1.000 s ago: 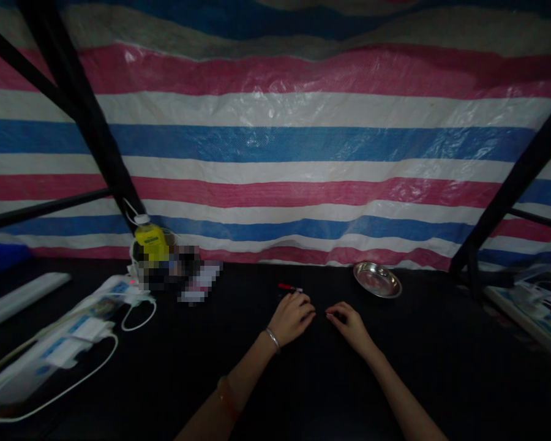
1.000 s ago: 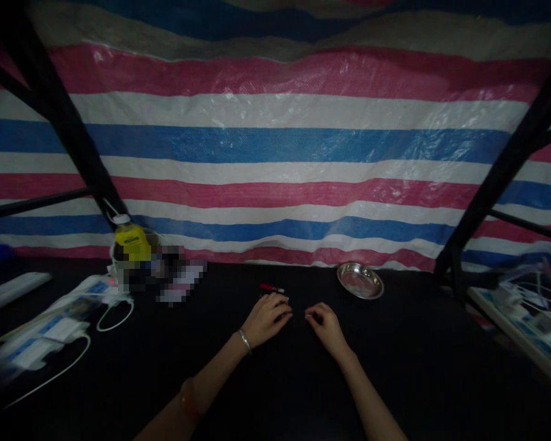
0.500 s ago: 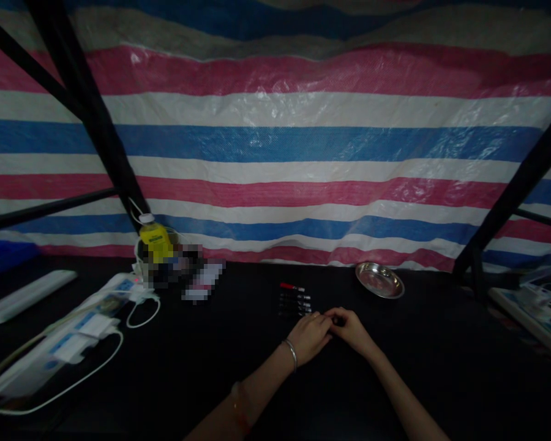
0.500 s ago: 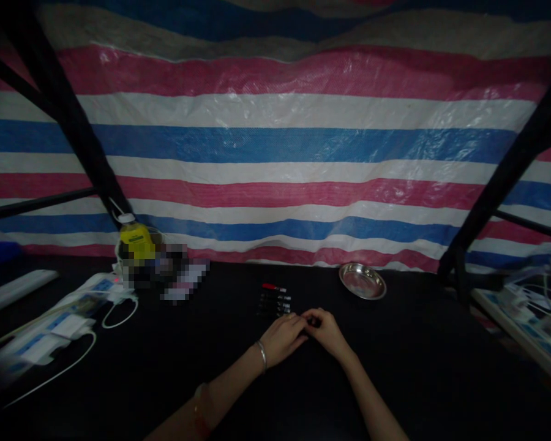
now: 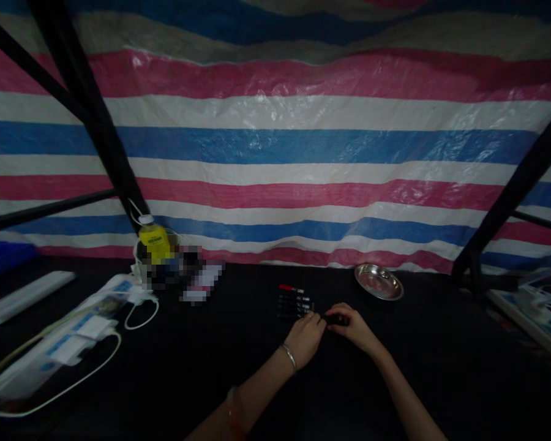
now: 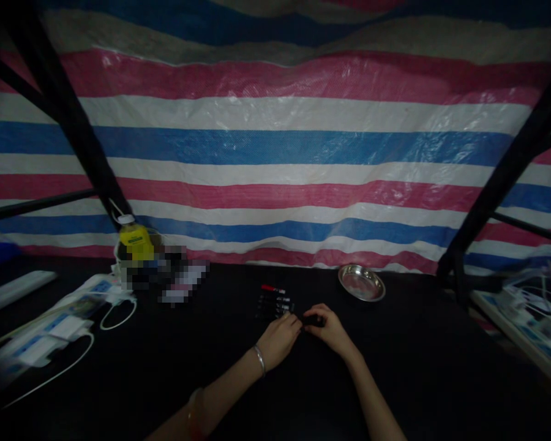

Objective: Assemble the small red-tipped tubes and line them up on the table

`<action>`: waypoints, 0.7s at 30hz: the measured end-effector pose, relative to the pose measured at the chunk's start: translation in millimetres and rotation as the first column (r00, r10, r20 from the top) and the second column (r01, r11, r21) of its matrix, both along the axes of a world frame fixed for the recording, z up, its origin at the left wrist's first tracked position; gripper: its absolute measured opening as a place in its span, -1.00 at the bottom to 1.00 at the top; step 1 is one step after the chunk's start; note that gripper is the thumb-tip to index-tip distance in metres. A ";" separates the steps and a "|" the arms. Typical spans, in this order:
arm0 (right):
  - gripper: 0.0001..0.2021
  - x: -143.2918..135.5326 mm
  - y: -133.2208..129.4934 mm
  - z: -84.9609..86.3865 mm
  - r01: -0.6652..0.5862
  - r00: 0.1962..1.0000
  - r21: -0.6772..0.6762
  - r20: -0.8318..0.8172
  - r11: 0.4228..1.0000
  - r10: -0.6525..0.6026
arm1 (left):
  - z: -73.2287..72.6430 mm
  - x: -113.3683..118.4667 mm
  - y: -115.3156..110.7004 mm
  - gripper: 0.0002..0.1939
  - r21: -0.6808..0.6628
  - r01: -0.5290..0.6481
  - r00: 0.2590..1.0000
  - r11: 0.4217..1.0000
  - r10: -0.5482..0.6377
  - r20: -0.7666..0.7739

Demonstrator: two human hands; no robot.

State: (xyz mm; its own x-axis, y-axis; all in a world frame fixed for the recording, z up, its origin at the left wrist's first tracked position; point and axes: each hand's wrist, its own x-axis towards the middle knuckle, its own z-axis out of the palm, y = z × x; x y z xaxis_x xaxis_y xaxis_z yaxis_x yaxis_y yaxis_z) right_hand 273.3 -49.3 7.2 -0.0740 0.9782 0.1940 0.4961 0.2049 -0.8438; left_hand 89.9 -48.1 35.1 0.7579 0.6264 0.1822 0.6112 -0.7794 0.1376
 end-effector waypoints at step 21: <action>-0.74 24.8 2.9 -14.5 0.076 0.991 -0.050 -0.103 0.996 -0.080 | 4.0 -2.1 2.6 -0.70 -0.182 -0.083 0.987 0.980 0.106 0.119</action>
